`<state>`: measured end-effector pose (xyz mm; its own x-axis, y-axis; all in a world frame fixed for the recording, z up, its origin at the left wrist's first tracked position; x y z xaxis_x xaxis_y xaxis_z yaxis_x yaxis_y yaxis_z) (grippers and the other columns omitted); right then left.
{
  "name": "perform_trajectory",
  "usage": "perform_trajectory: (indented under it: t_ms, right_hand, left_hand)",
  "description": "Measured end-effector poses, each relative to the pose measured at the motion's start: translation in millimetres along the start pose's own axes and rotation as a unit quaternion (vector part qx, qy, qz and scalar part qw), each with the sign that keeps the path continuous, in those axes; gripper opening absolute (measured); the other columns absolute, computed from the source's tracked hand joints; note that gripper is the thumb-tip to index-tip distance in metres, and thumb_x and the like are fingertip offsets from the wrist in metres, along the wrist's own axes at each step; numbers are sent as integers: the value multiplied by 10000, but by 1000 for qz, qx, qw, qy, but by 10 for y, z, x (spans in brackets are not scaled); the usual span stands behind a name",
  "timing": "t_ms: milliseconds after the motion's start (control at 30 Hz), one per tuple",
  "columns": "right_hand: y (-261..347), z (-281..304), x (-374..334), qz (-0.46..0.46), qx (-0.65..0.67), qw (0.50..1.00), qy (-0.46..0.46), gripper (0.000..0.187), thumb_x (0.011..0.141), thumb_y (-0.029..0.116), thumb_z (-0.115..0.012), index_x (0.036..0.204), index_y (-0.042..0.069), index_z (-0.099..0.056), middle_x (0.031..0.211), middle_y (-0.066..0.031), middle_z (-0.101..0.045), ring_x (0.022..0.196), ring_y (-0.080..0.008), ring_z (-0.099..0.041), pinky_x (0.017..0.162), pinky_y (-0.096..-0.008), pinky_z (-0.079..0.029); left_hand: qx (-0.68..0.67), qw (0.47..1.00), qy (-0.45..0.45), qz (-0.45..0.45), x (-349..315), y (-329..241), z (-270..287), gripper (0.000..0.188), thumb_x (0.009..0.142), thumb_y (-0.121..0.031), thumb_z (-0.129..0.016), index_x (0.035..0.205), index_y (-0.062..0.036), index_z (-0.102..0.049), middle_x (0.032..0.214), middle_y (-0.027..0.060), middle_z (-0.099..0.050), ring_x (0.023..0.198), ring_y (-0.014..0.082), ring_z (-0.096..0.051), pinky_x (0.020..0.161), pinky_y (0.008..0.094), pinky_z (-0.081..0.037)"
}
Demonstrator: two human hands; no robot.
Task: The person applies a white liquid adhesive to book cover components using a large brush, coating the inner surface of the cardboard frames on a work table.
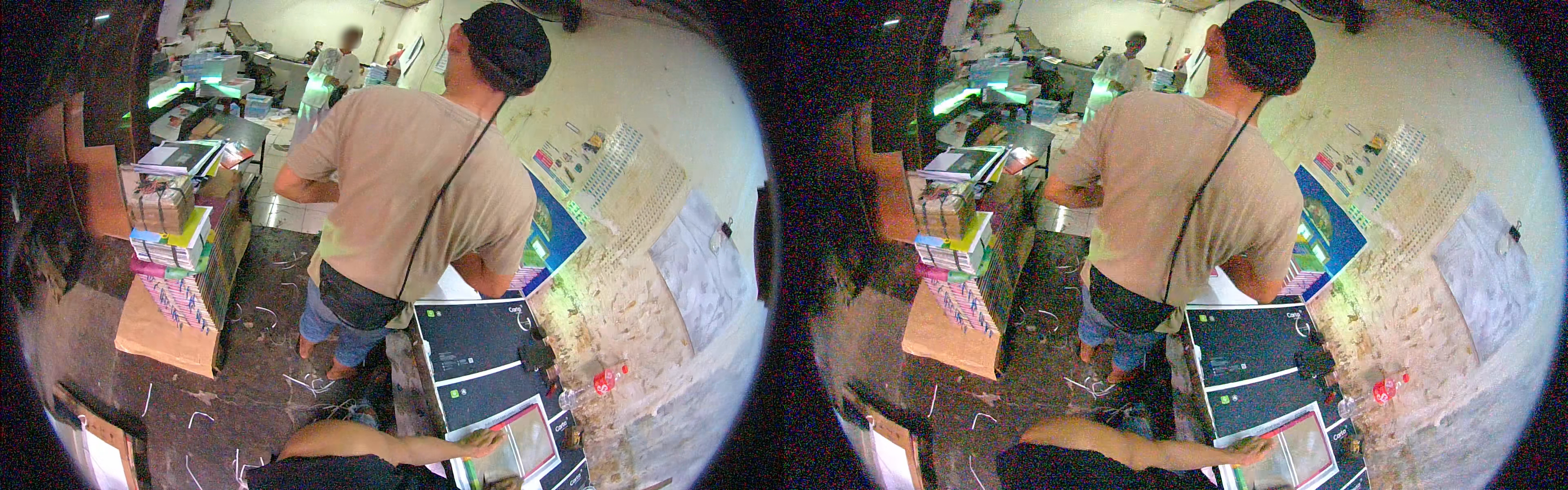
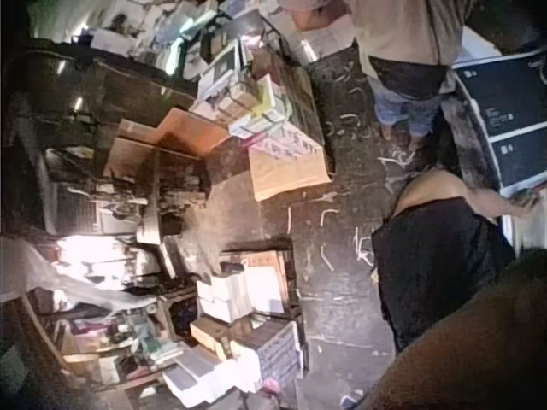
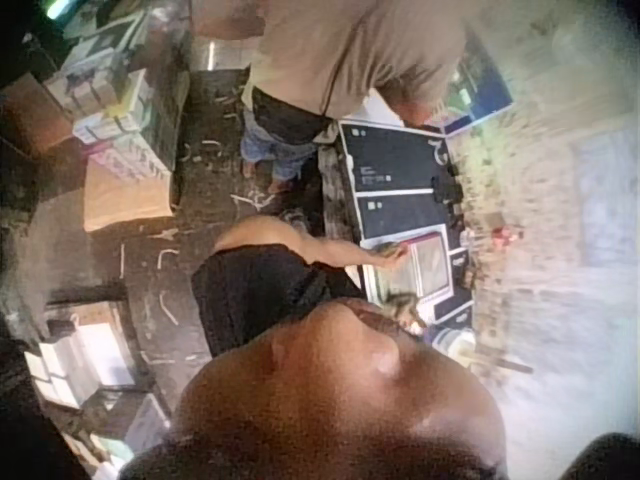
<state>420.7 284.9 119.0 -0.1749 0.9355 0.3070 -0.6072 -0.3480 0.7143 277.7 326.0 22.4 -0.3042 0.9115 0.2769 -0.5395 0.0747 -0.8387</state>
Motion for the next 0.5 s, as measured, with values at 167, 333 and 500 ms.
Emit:
perform_trajectory:
  t_ms: [167,333,500]
  right_hand:
    - [-1601,1188,-609,-176,749,625,-136,269,911,131,-540,1025,-112,-551,921,-167,-649,862,-210,-599,773,-441,-480]
    - [-2284,1314,203,40,720,685,-102,373,970,227,-460,1188,-73,-491,1027,-130,-632,1093,-231,-513,1010,-523,-271]
    - [-1023,592,90,-87,56,992,-73,287,946,227,-507,1075,-28,-541,935,-106,-635,955,-240,-528,906,-462,-319]
  left_hand:
    - [-16,996,70,57,106,87,-145,500,971,-451,-317,1319,-124,-465,1306,173,-499,1189,367,-483,978,503,-406]
    - [355,862,-306,-196,-27,-1,-74,456,968,-449,-358,1256,-136,-520,1132,185,-602,981,352,-590,900,476,-456]
    - [157,964,-124,-177,-126,-81,29,456,963,-422,-403,1248,-91,-533,1163,202,-582,1022,386,-566,898,479,-450]
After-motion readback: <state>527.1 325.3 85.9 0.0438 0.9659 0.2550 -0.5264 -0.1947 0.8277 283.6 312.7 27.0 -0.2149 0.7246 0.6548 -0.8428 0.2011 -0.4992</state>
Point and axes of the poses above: each hand's wrist, its own x-axis towards the middle knuckle, its own z-axis out of the back of the hand, y = z × x, the point moved 5 cm from there along x, towards the middle knuckle
